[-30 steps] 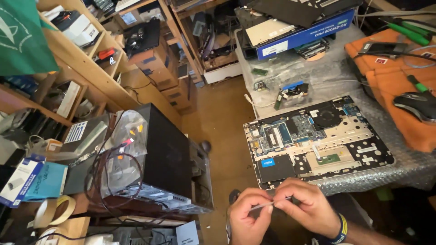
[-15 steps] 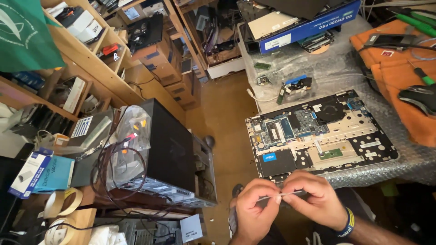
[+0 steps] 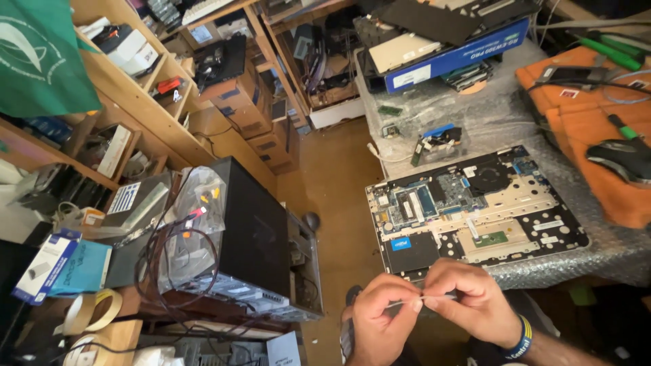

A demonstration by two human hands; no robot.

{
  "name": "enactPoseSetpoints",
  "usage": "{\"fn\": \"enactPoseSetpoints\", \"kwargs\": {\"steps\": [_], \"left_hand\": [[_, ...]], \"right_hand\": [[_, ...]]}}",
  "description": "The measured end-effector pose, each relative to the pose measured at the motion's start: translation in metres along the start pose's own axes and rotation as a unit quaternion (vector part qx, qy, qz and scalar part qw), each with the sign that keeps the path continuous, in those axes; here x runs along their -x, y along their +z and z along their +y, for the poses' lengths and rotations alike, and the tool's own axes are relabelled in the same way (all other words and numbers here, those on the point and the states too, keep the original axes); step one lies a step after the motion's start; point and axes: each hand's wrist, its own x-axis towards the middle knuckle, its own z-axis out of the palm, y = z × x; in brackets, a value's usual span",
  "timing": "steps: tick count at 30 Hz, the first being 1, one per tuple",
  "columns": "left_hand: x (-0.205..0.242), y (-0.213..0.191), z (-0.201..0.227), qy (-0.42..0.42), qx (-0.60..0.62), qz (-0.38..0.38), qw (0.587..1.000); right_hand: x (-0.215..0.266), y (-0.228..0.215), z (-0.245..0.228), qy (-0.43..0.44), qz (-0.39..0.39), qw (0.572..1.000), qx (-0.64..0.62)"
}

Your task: The person retrieves RAM modules from a plastic bag and installs them into the memory slots of a laptop motherboard.

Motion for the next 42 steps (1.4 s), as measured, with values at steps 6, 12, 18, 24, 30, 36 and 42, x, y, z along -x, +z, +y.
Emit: {"fn": "enactPoseSetpoints", "kwargs": {"steps": [6, 12, 18, 24, 30, 36, 42], "left_hand": [[0.003, -0.001, -0.004, -0.008, 0.027, 0.025, 0.999], [0.001, -0.001, -0.003, 0.029, 0.046, 0.03, 0.998], [0.0, 0.0, -0.004, 0.033, -0.003, 0.033, 0.999], [0.003, 0.005, -0.009, 0.035, 0.088, 0.049, 0.994], [-0.002, 0.009, -0.008, 0.072, 0.054, 0.071, 0.993], [-0.011, 0.008, 0.001, 0.035, -0.006, 0.034, 0.999], [-0.013, 0.018, -0.005, 0.045, -0.051, 0.056, 0.996]], "right_hand": [[0.002, -0.006, 0.002, 0.012, 0.011, 1.0, -0.008], [0.002, -0.006, 0.002, 0.011, 0.003, 1.0, 0.0], [-0.005, -0.007, -0.01, -0.003, -0.001, 0.999, 0.038], [-0.007, -0.016, -0.01, 0.011, 0.003, 0.999, 0.047], [-0.007, -0.02, -0.011, 0.009, -0.007, 0.999, 0.043], [-0.007, -0.025, -0.007, 0.013, -0.005, 0.999, 0.045], [-0.009, -0.025, -0.01, 0.01, -0.038, 0.995, 0.089]]}}
